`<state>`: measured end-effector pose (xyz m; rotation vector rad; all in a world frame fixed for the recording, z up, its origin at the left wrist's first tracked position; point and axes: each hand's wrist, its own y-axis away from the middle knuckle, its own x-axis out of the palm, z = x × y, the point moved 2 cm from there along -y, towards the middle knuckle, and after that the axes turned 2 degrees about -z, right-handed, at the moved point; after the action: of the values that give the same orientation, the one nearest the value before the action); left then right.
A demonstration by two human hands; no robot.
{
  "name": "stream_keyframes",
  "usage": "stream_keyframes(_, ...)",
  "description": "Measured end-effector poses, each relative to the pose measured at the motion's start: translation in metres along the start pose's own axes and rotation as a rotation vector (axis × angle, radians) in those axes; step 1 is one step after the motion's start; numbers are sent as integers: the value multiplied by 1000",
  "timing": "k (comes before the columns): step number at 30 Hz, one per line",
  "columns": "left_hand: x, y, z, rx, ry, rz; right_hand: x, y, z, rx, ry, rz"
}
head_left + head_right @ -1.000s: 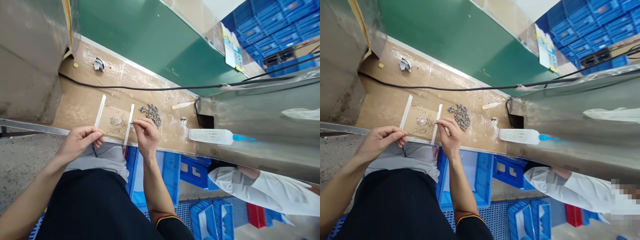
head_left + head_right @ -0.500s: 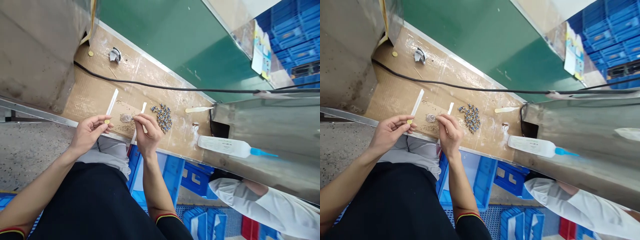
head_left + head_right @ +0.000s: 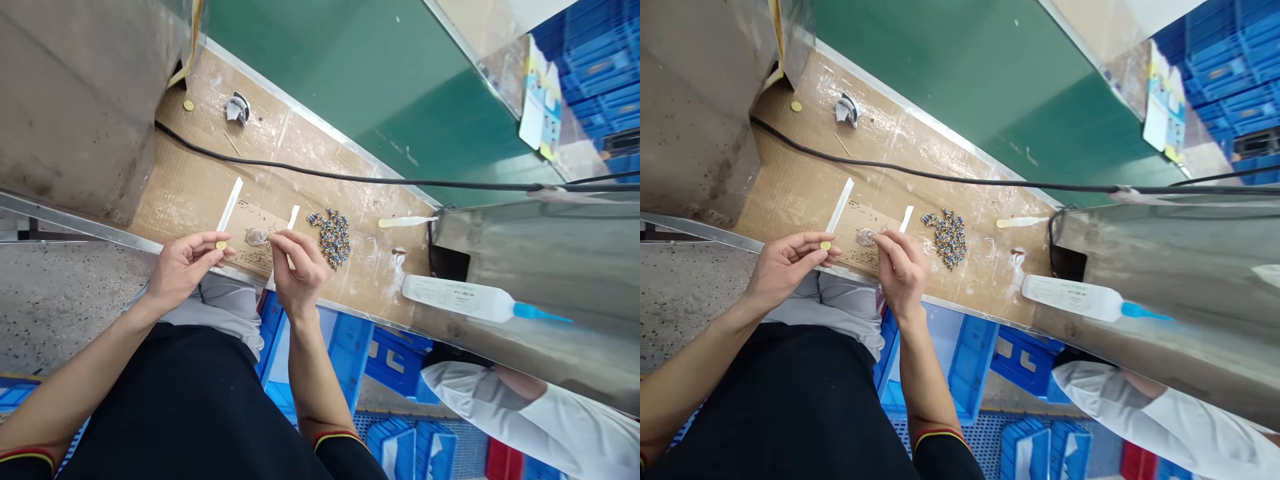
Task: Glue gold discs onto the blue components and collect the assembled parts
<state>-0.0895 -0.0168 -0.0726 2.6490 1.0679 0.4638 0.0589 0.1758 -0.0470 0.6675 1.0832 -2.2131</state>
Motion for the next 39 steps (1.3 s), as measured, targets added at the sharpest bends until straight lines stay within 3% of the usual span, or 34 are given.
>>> stream_keyframes(14, -1, 0, 1, 6, 8, 20, -6, -6, 5, 51, -36, 65)
stream_keyframes(30, 1, 2, 5, 25, 6, 20, -5, -1, 1, -126, 68, 24)
stream_keyframes(35, 3, 3, 6, 23, -9, 12, -8, -2, 1, -115, 84, 15)
stream_keyframes(39, 9, 11, 2, 37, -18, 9, -18, -4, 14, -53, 2, -73)
